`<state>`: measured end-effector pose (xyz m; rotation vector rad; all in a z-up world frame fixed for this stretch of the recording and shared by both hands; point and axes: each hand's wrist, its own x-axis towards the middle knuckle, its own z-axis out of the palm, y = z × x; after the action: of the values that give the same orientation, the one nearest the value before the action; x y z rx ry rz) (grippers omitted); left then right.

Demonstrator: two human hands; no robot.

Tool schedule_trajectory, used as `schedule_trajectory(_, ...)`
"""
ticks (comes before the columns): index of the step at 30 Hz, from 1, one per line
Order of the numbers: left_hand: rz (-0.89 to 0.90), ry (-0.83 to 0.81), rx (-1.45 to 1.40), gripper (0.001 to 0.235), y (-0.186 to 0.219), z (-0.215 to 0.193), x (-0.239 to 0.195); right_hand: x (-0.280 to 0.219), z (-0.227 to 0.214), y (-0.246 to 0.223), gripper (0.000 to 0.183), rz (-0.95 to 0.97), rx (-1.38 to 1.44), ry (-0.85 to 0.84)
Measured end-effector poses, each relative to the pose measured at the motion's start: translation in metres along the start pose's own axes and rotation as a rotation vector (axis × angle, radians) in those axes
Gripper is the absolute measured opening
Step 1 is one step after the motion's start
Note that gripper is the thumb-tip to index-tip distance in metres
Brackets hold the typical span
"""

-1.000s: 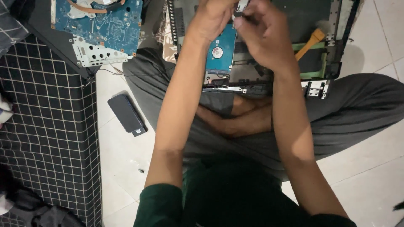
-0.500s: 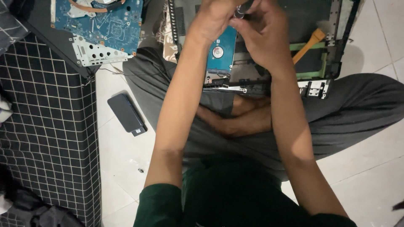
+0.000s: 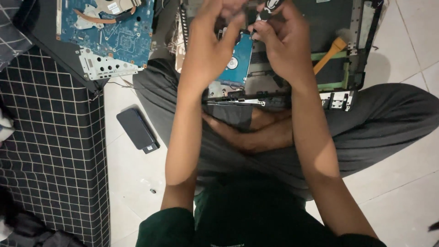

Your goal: The person sits on the floor and uses a screwdriver to remove screws from a blue hard drive. They hold the hard drive in their left hand and manipulate the screwdriver with their right hand, occasionally placing the drive down on their lap.

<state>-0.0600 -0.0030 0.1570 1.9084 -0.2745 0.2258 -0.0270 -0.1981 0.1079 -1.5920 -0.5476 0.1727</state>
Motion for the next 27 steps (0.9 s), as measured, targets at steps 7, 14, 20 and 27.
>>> schedule_trajectory(7, -0.046, -0.044, 0.181, 0.022, -0.01, 0.015, -0.035, -0.001, -0.001, -0.001, 0.011, 0.031, -0.007, 0.009)
schedule_trajectory(14, -0.012, 0.003, 0.216, 0.02, -0.012, 0.02, -0.038, 0.0, -0.004, -0.003, 0.015, 0.003, 0.01, -0.024)
schedule_trajectory(20, -0.035, 0.005, 0.273, 0.021, -0.01, 0.023, -0.038, -0.001, -0.007, -0.01, 0.02, -0.005, 0.029, -0.032)
schedule_trajectory(27, 0.091, 0.081, 0.297, 0.012, 0.004, 0.029, -0.026, -0.004, -0.013, -0.009, 0.025, 0.011, 0.108, 0.033)
